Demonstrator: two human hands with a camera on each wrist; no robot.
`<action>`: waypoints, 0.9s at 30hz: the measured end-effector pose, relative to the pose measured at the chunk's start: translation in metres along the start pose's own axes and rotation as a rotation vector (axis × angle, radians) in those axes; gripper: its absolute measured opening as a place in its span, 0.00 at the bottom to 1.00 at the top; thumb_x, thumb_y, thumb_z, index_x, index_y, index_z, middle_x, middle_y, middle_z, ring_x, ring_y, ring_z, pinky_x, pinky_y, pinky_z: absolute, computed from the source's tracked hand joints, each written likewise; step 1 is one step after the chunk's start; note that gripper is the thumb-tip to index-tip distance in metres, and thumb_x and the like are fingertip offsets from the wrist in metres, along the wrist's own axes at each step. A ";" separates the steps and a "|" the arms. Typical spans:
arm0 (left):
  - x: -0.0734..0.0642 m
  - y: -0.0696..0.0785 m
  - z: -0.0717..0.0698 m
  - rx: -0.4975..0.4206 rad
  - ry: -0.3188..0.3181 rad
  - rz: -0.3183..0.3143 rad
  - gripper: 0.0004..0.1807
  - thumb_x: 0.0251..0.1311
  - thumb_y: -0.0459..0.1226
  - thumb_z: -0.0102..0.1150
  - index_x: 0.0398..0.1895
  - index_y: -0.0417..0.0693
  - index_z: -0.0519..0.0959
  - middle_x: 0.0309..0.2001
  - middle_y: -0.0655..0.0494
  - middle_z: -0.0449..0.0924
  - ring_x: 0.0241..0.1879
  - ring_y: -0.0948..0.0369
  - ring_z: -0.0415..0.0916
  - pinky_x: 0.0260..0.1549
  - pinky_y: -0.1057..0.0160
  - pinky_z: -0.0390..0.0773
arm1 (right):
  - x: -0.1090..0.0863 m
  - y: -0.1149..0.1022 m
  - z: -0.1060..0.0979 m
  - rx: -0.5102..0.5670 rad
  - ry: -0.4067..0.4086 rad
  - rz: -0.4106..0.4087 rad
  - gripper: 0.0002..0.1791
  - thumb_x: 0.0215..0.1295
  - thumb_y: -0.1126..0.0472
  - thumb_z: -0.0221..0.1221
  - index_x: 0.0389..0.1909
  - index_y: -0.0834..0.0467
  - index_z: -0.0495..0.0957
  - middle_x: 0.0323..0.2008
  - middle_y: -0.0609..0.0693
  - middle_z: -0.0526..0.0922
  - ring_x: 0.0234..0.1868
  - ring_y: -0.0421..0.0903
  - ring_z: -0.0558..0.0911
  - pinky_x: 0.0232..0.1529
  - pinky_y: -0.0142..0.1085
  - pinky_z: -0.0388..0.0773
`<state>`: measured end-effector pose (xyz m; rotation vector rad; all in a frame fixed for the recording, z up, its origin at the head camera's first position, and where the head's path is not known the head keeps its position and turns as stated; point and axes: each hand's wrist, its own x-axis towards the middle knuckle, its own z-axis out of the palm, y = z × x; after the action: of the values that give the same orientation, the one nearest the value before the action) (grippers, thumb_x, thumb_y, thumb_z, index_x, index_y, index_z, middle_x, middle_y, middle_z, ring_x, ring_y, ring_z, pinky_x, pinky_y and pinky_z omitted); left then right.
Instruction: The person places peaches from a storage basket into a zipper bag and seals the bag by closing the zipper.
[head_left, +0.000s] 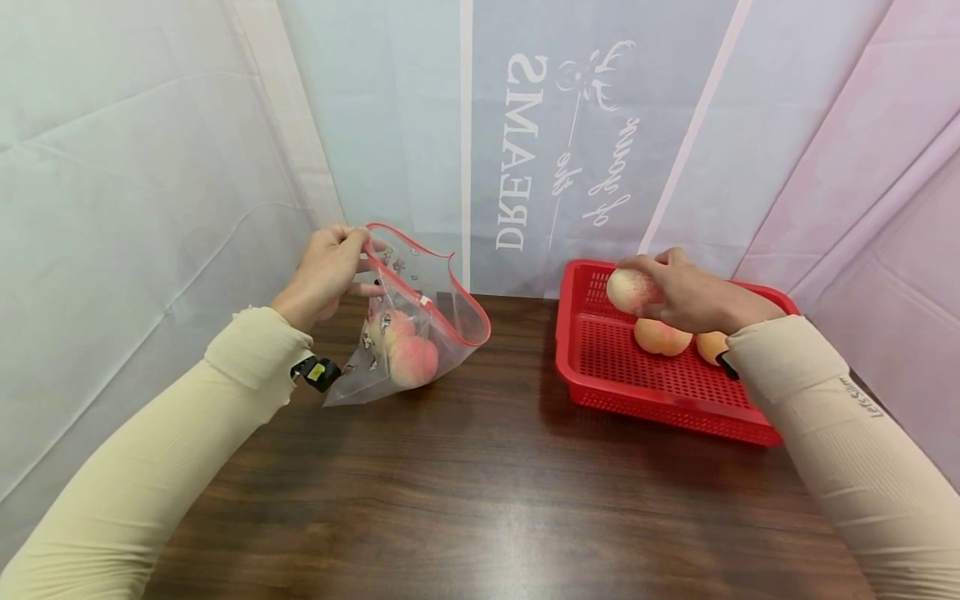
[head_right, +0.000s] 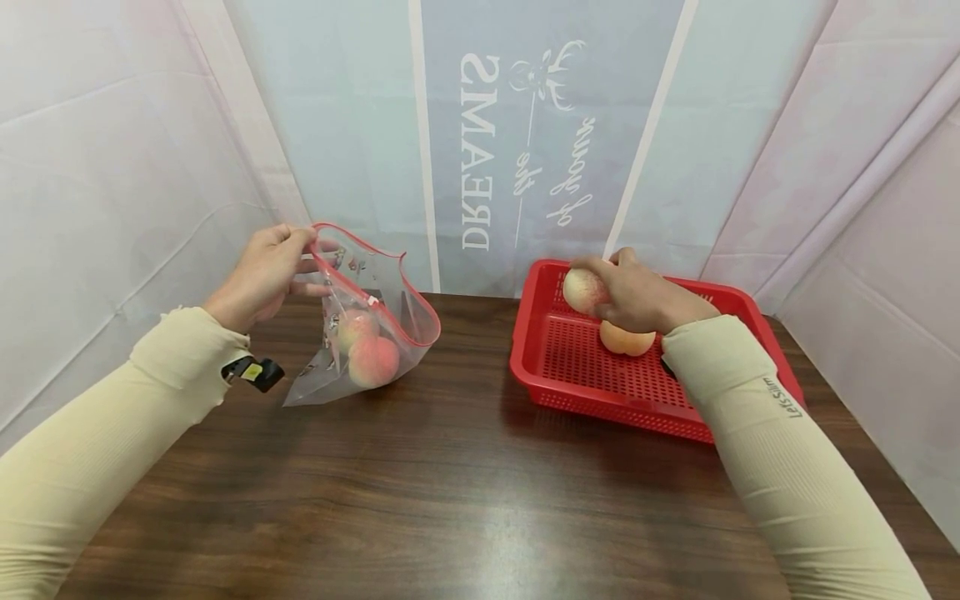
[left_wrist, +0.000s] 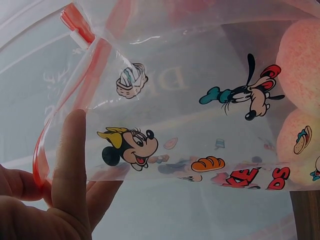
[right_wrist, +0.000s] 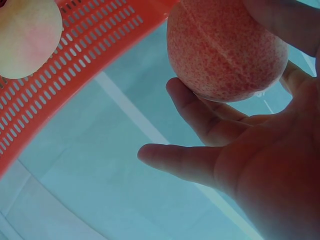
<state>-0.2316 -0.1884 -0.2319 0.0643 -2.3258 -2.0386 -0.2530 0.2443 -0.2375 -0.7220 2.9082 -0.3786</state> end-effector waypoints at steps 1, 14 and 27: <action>0.000 0.000 0.000 -0.001 0.001 -0.002 0.10 0.75 0.35 0.35 0.36 0.39 0.65 0.64 0.39 0.70 0.60 0.43 0.73 0.35 0.63 0.89 | 0.000 0.000 0.000 0.000 0.003 0.001 0.37 0.63 0.65 0.64 0.71 0.54 0.61 0.56 0.70 0.63 0.53 0.66 0.70 0.43 0.53 0.78; 0.001 0.000 0.001 -0.001 0.006 -0.013 0.10 0.74 0.34 0.36 0.37 0.38 0.66 0.64 0.40 0.70 0.60 0.44 0.73 0.35 0.63 0.89 | 0.004 -0.004 0.000 -0.010 0.030 -0.026 0.36 0.63 0.65 0.64 0.71 0.52 0.61 0.55 0.70 0.64 0.56 0.65 0.66 0.43 0.54 0.77; 0.000 0.001 0.001 0.007 0.001 -0.008 0.10 0.73 0.33 0.36 0.37 0.36 0.66 0.65 0.39 0.68 0.60 0.44 0.72 0.35 0.62 0.89 | 0.008 -0.021 -0.002 -0.001 0.049 -0.050 0.37 0.62 0.67 0.64 0.71 0.53 0.62 0.57 0.70 0.64 0.54 0.66 0.71 0.47 0.56 0.77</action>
<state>-0.2316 -0.1873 -0.2313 0.0758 -2.3356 -2.0342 -0.2508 0.2227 -0.2301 -0.7981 2.9410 -0.4058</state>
